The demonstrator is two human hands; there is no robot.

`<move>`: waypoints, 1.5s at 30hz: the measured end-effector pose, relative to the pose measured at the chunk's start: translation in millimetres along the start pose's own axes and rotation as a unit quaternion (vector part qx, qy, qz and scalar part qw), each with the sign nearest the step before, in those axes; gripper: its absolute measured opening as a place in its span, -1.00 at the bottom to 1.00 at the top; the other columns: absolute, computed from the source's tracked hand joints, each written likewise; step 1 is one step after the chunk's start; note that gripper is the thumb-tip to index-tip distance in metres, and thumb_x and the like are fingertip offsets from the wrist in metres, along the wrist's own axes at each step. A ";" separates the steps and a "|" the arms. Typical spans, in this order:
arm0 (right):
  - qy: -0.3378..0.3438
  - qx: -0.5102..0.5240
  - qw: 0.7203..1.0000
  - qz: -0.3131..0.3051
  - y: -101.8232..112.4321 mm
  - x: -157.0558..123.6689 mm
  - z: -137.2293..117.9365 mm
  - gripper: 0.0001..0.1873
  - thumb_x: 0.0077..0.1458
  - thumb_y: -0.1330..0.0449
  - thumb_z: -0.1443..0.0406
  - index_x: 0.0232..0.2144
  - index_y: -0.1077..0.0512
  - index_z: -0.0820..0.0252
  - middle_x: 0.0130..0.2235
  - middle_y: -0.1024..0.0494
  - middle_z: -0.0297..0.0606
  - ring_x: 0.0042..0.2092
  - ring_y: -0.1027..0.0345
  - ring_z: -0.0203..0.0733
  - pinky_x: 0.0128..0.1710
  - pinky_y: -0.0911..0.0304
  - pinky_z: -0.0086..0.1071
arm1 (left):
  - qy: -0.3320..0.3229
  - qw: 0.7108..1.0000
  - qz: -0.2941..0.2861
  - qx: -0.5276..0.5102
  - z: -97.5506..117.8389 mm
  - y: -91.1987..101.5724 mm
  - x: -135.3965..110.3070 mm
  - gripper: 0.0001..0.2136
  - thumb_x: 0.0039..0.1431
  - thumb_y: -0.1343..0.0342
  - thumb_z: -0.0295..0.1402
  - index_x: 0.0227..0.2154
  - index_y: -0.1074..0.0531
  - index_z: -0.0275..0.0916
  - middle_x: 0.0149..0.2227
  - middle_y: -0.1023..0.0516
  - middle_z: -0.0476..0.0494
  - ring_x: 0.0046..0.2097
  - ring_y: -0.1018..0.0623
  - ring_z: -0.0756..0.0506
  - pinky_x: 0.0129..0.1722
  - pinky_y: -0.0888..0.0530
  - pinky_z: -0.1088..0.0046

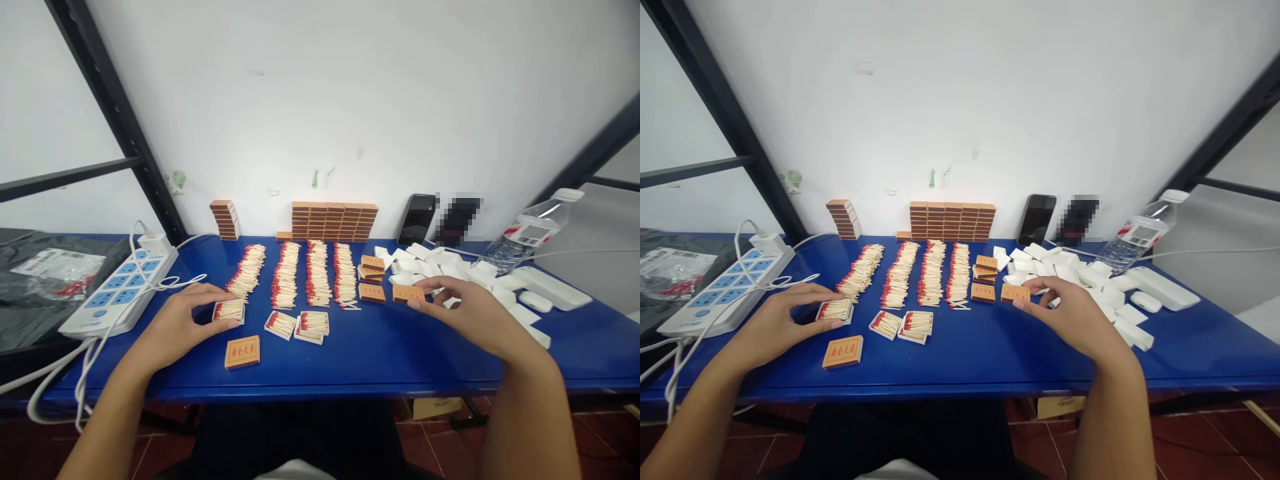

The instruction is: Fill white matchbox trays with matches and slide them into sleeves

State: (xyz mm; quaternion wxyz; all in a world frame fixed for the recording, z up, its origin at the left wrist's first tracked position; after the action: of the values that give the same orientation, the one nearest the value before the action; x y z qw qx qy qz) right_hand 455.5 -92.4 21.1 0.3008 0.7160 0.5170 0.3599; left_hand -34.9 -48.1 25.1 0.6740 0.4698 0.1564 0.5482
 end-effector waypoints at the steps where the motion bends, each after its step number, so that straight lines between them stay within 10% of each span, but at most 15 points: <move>1: -0.003 -0.002 1.000 -0.001 -1.9 1.4 1.2 -0.38 -0.01 -0.36 -0.21 -0.11 -0.60 0.10 -0.33 -0.60 -0.21 -0.32 -0.46 -0.01 -0.32 -0.29 -0.19 | 0.000 1.000 -0.001 0.000 -0.4 -0.7 0.2 -0.55 0.13 -0.36 0.09 -0.05 -0.67 -0.08 0.04 -0.70 -0.15 0.12 -0.61 -0.29 0.16 -0.53 0.19; 10: -0.001 -0.013 0.999 -0.039 -19.8 7.3 -1.4 -0.46 0.01 -0.37 -0.14 -0.12 -0.62 0.09 -0.35 -0.61 -0.23 -0.33 -0.48 -0.03 -0.34 -0.28 -0.23 | -0.035 0.997 0.069 0.017 22.2 20.2 -6.8 -0.65 0.10 -0.38 0.06 -0.21 -0.66 -0.08 -0.12 -0.69 -0.09 -0.05 -0.64 -0.22 0.05 -0.54 0.27; 17: 0.033 0.024 0.998 0.051 -19.2 7.3 -29.1 -0.43 0.06 -0.34 -0.16 -0.10 -0.60 0.14 -0.32 -0.62 -0.18 -0.30 -0.48 0.00 -0.28 -0.30 -0.20 | -0.015 0.992 -0.126 0.027 42.1 -3.2 -22.4 -0.66 0.00 -0.45 -0.02 -0.23 -0.65 -0.07 -0.31 -0.63 0.00 -0.31 -0.59 -0.09 -0.31 -0.53 0.45; 26: 0.114 -0.008 0.992 0.061 -40.1 5.3 -46.0 -0.52 0.23 -0.28 -0.05 0.00 -0.56 0.16 -0.09 -0.62 -0.09 -0.24 -0.44 -0.05 -0.20 -0.34 -0.17 | 0.002 0.979 -0.185 0.088 43.7 -16.6 -23.7 -0.79 0.06 -0.40 -0.11 -0.29 -0.62 -0.06 -0.35 -0.60 0.01 -0.36 -0.56 -0.09 -0.39 -0.44 0.44; 32: 0.074 0.188 0.974 0.105 -17.7 -25.5 -91.6 -0.60 0.23 -0.29 -0.09 -0.28 -0.60 0.09 -0.40 -0.56 -0.25 -0.40 -0.37 -0.14 -0.40 -0.31 -0.27 | -0.075 0.991 -0.096 0.052 68.4 -7.3 -19.7 -0.81 0.21 -0.30 -0.16 -0.16 -0.62 -0.06 -0.17 -0.66 -0.06 -0.23 -0.60 -0.11 -0.24 -0.53 0.43; 36: 0.067 0.390 0.909 -0.129 -75.1 -61.6 -163.0 -0.64 0.26 -0.29 -0.06 -0.19 -0.53 0.08 -0.30 -0.63 -0.25 -0.43 -0.45 -0.19 -0.56 -0.32 -0.36 | -0.122 0.992 0.011 0.013 92.6 -2.5 -21.3 -0.78 0.23 -0.30 -0.25 -0.07 -0.58 -0.07 -0.14 -0.68 -0.03 -0.21 -0.62 -0.09 -0.15 -0.55 0.43; 45: 0.051 0.444 0.881 -0.158 -122.3 -87.9 -200.3 -0.71 0.24 -0.32 0.03 -0.23 -0.54 0.11 -0.33 -0.55 -0.27 -0.34 -0.47 -0.17 -0.61 -0.35 -0.44 | -0.174 0.982 0.068 -0.023 118.2 -8.4 -24.3 -0.76 0.25 -0.30 -0.38 -0.02 -0.57 -0.14 -0.08 -0.68 -0.11 -0.09 -0.66 -0.11 -0.05 -0.58 0.43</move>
State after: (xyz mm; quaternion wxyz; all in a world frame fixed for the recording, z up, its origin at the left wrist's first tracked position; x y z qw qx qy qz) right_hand 207.7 -130.0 17.2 -0.0224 0.6638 0.7436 0.0764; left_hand 47.3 -123.9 71.2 0.6624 0.5521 -0.0080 0.5063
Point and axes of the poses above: each hand's wrist, its own x-axis towards the middle knuckle, its own y-axis out of the back of the hand, z = x × y, the point moved 7 cm from there along x, towards the middle knuckle
